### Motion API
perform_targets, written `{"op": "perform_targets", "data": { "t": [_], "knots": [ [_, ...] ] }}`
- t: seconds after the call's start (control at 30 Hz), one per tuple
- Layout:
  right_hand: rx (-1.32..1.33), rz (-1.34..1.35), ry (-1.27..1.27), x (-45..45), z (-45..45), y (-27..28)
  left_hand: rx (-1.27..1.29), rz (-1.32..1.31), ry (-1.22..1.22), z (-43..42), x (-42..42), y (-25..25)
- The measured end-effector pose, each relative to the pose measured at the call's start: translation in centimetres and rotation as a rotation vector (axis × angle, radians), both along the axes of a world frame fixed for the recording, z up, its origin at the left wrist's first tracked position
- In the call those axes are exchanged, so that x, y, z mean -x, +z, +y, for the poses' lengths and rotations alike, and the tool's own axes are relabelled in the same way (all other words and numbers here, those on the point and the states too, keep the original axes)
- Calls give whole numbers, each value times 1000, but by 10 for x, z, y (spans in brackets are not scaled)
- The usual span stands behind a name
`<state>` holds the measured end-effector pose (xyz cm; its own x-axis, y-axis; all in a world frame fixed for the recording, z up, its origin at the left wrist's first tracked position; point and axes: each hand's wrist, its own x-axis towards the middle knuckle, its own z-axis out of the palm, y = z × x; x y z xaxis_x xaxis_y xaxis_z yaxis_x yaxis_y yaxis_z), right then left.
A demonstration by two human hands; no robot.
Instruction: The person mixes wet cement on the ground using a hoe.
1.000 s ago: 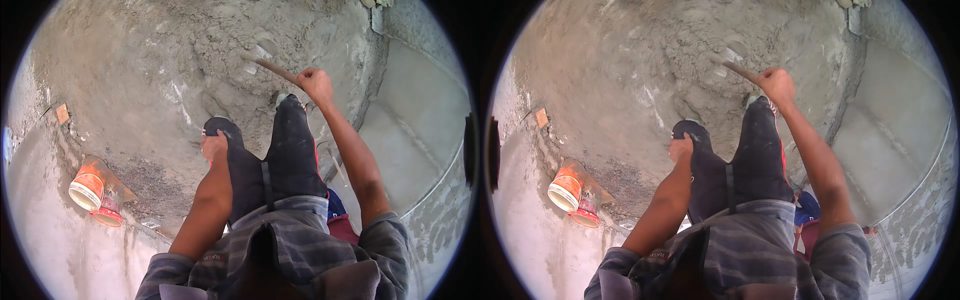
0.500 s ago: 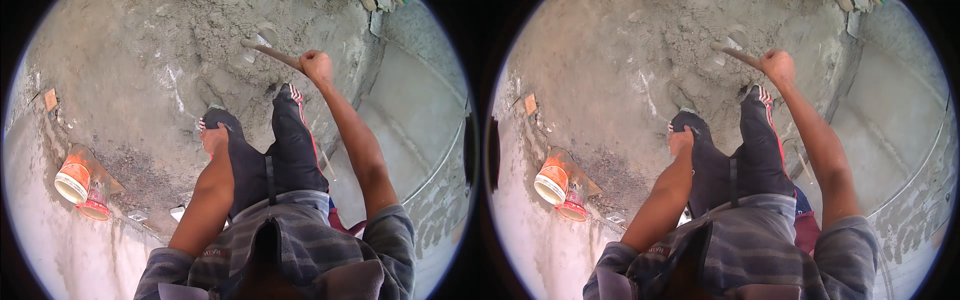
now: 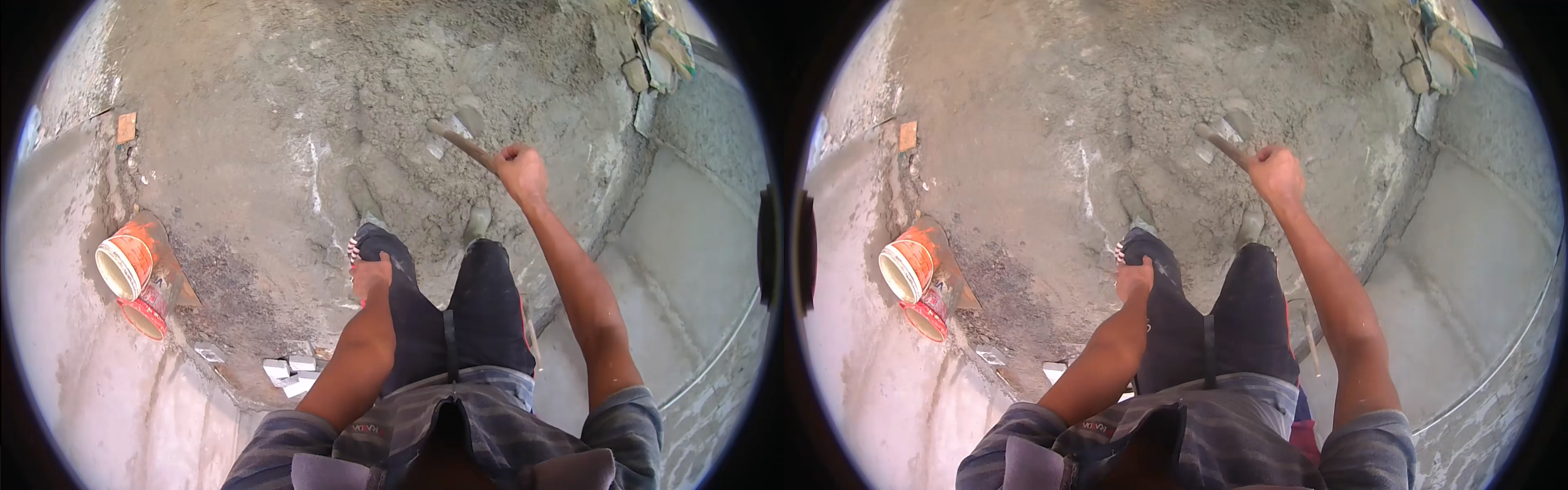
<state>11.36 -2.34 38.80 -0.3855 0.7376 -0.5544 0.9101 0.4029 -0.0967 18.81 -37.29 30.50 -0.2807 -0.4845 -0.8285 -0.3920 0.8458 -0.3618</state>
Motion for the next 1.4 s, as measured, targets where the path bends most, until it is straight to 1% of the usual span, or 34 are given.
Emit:
{"op": "perform_targets", "data": {
  "t": [0.07, 0.17, 0.23, 0.37, 0.43, 0.47, 0.5, 0.53, 0.57, 0.63, 0.7, 0.77, 0.87, 0.97, 1.07, 1.17, 1.27, 1.37, 1.4],
  "knots": [
    [10, 39, 34, -7, 6, 0, 21, 51, 51, 9, -9, 9],
    [-18, 109, 107, -25, 14, -11, 28, -14, 164, 15, -17, 10],
    [51, 183, 86, -37, 17, -25, 55, 60, 163, 17, -34, 0],
    [2, 189, 187, -34, 8, -10, 71, 143, 119, 18, -67, -12],
    [-24, 190, 221, -34, 2, -8, 77, 126, 127, 16, -74, -11],
    [-15, 225, 323, -35, 1, -5, 90, 104, 109, 16, -75, -12],
    [-28, 263, 420, -37, -1, 1, 66, 85, 159, 19, -67, 1],
    [-2, 248, 542, -36, -2, 10, 74, 95, 180, 17, -72, -3],
    [9, 278, 642, -41, 1, 6, 70, 80, 185, 16, -73, -5],
    [56, 318, 810, -42, 2, 15, 102, 128, 109, 14, -82, -14],
    [88, 315, 920, -44, 5, 15, 49, 164, 170, 14, -71, 1],
    [29, 349, 906, -46, 5, 9, -74, 168, 181, -1, -77, -15],
    [-24, 401, 857, -46, 2, 9, -116, 123, 121, -7, -72, -18],
    [-56, 452, 793, -47, 1, 15, -189, 113, 40, -16, -75, -33],
    [-79, 509, 753, -47, 1, 16, -162, 169, 12, -21, -84, -44],
    [-88, 563, 727, -47, 1, 12, -266, 134, 53, -20, -79, -28],
    [-96, 566, 690, -51, 1, 5, -261, 193, 83, -16, -77, -17],
    [-85, 551, 670, -53, 3, -2, -182, 215, 110, -9, -76, -11],
    [-79, 546, 668, -53, 3, -2, -153, 219, 108, -10, -79, -17]
  ]
}}
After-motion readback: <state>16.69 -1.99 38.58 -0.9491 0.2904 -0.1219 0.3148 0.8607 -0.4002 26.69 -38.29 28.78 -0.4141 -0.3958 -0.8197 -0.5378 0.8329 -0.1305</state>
